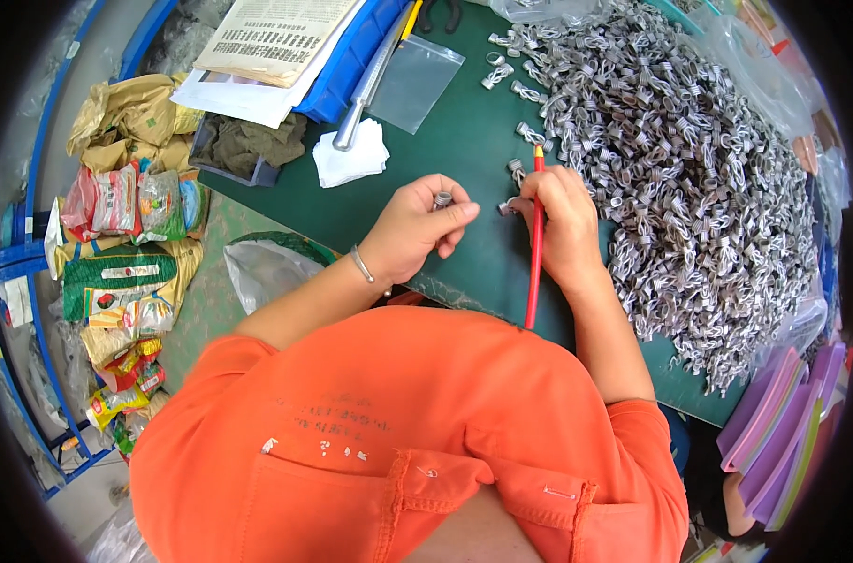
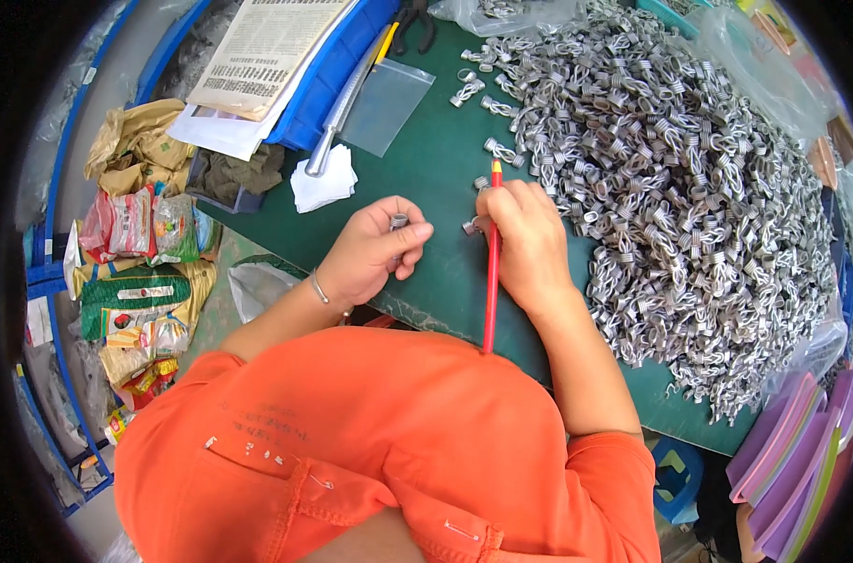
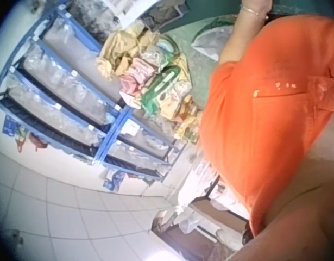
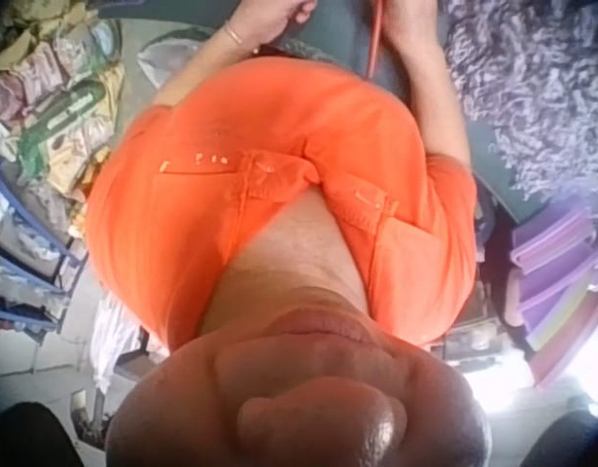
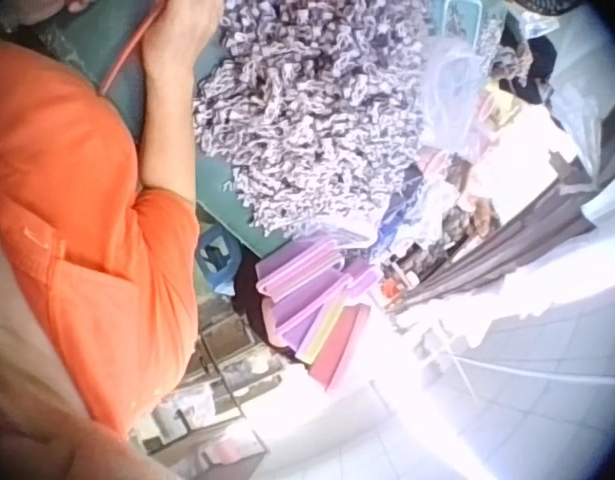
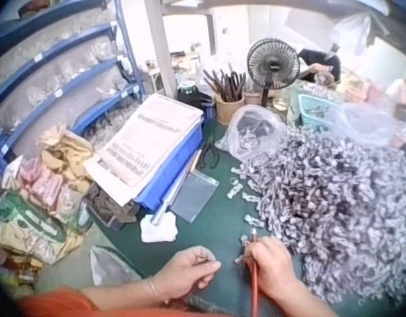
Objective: The person assembles small silver metal components by hand using a red tool to press parts together.
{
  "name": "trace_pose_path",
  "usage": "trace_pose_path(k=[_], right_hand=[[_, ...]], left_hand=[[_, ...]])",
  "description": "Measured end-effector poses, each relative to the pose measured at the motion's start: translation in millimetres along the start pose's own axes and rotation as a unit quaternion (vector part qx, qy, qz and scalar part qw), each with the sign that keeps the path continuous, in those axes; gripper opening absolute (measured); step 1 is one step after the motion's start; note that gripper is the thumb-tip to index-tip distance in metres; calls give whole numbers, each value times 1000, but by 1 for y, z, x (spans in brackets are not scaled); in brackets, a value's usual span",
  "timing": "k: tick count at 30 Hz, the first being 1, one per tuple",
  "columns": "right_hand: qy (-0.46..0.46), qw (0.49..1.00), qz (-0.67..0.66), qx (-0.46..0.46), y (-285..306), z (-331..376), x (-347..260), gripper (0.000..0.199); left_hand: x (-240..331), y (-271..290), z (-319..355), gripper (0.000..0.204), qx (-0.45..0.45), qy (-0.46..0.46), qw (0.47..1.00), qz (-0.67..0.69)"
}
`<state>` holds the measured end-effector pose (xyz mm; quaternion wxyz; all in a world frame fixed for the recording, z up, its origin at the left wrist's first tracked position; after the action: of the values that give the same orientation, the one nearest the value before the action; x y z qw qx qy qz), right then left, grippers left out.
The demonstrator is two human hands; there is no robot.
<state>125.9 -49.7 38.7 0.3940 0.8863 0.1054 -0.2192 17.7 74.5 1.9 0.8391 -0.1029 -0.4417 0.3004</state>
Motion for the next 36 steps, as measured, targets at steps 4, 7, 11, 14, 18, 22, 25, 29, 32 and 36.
trace_pose_path(k=[4, 7, 11, 14, 18, 22, 25, 29, 32, 36], right_hand=[[-140, 980, -132, 44, -10, 21, 18, 26], [-143, 941, -273, 143, -4, 19, 11, 27], [-91, 919, -346, 169, 0, 20, 6, 28], [-216, 846, -443, 204, 0, 27, 13, 19], [-299, 757, -567, 125, -5, 28, 19, 14], [-225, 742, -618, 127, -6, 27, 15, 18], [-202, 749, -614, 144, -7, 27, 14, 25], [-162, 810, -537, 170, 1, 25, 8, 32], [-126, 841, -485, 203, 9, 23, 2, 40], [-102, 869, -436, 213, 12, 20, -10, 42]], left_hand=[[-2, -11, -2, 23, -11, 12, 998, -62], [-6, -17, -8, 28, -14, 46, 989, -137], [-3, -20, -8, 25, -19, 35, 995, -96], [5, -19, -4, 21, 21, -174, 975, -140], [20, -24, 6, 21, 54, -297, 894, -331], [21, -28, 10, 22, 26, -276, 930, -241], [23, -33, 14, 22, -5, -292, 927, -234], [24, -30, 15, 21, 11, -326, 917, -228], [23, -29, 15, 20, 0, -294, 939, -177], [12, -23, 10, 17, -25, -90, 990, -110]])
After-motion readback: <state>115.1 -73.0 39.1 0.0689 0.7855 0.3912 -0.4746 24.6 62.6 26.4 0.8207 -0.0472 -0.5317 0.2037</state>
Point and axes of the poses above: each hand's wrist, its own z-axis away from the middle knuckle, its own y-axis out of the back of the hand, x = y × z, the point moved 4 cm from there along -z, towards the middle knuckle, and after that the axes turned 9 degrees about y, right-handed, at the moved point
